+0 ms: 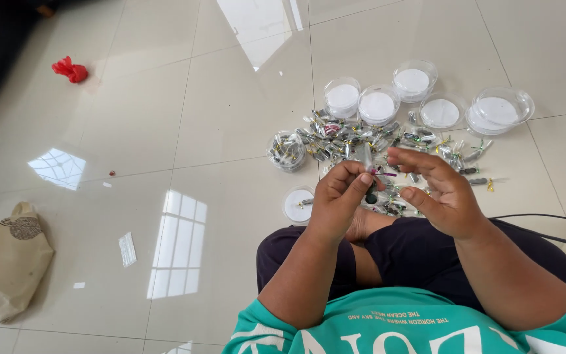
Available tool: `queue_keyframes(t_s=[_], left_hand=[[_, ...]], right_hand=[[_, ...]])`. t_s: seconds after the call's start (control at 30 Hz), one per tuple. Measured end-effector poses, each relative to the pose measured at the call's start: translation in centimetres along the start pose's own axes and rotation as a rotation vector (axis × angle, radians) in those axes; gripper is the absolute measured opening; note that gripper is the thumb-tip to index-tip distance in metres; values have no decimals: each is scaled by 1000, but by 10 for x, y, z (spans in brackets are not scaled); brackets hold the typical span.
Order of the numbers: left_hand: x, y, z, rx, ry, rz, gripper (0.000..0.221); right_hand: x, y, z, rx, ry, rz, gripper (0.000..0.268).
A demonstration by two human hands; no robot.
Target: Packaging small components into clear plastic containers while sitting on the floor.
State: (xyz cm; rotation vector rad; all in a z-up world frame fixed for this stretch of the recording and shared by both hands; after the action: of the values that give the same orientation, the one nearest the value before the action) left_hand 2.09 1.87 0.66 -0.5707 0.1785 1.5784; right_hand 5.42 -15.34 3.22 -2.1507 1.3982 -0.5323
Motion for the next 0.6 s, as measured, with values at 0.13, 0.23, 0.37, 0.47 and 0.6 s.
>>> queue_keyframes(t_s=[0.13, 0.23, 0.37, 0.47, 0.6], left_hand=[[-5, 18, 31, 16, 44, -55, 2], [-4, 38, 51, 19, 111, -95, 3], [10, 59, 73, 59, 166, -110, 4], [19, 64, 86, 70, 132, -132, 3], [39, 66, 87, 63, 109, -109, 6]], right_hand=[[-22, -10, -29, 192, 122, -42, 49], [-40, -13, -54, 377, 334, -138, 30], [-66, -15, -74, 511, 452, -195, 18], [-83, -22, -85, 541, 481, -208, 9], [-105, -32, -93, 575, 516, -243, 6]])
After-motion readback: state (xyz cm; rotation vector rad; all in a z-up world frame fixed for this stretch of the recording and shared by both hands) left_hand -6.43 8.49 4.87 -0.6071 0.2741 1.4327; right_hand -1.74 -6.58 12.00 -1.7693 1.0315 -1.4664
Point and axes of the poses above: each hand's wrist, its own y-axis away from the middle knuckle, its own x-axis out of the back of the hand, z = x × y, the point moved 3 cm from there along -y, towards the middle knuckle, and after that the axes turned 3 degrees about x, right-handed, at the moved point
